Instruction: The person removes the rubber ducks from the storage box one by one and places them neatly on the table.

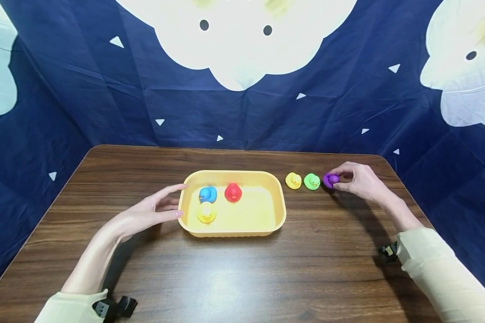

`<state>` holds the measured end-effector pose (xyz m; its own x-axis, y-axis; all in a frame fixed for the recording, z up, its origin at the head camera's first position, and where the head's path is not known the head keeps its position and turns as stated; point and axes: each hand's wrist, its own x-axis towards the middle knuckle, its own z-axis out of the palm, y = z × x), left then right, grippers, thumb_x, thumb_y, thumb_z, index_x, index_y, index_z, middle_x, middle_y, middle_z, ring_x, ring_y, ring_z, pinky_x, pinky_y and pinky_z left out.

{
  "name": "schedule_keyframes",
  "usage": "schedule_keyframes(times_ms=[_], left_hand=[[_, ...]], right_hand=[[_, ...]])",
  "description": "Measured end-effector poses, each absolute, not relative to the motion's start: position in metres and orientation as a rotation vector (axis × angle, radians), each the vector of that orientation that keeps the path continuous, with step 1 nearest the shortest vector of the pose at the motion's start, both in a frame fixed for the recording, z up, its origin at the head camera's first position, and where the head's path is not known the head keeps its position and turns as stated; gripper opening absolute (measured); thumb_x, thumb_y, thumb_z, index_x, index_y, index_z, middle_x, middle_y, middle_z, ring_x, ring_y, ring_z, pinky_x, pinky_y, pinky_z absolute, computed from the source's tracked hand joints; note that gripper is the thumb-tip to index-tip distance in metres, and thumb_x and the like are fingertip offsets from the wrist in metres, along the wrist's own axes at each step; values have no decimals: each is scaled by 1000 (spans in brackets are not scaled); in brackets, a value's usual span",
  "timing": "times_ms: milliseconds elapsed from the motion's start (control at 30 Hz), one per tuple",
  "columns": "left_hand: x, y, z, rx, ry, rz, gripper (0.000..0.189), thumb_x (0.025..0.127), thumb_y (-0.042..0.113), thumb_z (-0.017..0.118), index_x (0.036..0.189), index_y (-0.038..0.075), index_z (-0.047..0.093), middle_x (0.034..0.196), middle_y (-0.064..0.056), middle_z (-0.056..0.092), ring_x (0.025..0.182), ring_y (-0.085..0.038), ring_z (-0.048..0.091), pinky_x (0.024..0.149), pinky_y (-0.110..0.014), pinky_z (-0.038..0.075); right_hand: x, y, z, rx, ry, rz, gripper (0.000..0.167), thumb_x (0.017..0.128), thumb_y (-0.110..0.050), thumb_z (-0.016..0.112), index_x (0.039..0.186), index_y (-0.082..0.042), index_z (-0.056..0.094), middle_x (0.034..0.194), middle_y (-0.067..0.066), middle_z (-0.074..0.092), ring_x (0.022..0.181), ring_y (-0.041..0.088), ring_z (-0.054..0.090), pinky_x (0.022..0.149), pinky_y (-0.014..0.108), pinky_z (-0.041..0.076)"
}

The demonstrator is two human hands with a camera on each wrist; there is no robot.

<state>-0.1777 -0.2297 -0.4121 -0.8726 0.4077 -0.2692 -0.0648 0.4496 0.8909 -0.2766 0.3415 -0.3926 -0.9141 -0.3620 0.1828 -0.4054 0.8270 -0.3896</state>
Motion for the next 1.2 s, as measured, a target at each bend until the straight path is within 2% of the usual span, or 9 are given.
schedule_keyframes(times_ms=[200, 500, 700, 1200], left_hand=[[-177, -230, -412, 294, 2262, 1417, 72, 101, 33, 66, 161, 25, 28, 155, -23, 48, 145, -41, 46, 112, -50, 46], [-177, -230, -412, 290, 2273, 1405, 72, 101, 34, 66, 161, 25, 29, 155, -21, 49, 145, -39, 47, 112, -51, 45], [-177, -229, -412, 295, 2261, 1420, 72, 101, 34, 67, 161, 25, 28, 155, -22, 48, 145, -40, 46, 111, -50, 45], [-175, -228, -410, 288, 2263, 1404, 73, 101, 35, 66, 162, 24, 27, 155, -22, 48, 145, -40, 46, 112, -52, 45]], right_hand=[[-280, 342, -397, 647, -2923, 653, 26, 86, -17, 84, 111, -14, 79, 110, 7, 78, 108, 26, 68, 89, 45, 53], [-285, 343, -403, 648, -2941, 643, 28, 82, -13, 86, 109, -13, 79, 110, 8, 78, 110, 27, 68, 90, 43, 50], [-285, 344, -404, 638, -2967, 646, 31, 80, -10, 86, 110, -13, 78, 111, 8, 78, 110, 27, 68, 91, 47, 50], [-286, 346, -405, 602, -2992, 680, 29, 85, -13, 84, 114, -9, 77, 113, 12, 77, 106, 29, 71, 89, 46, 56]])
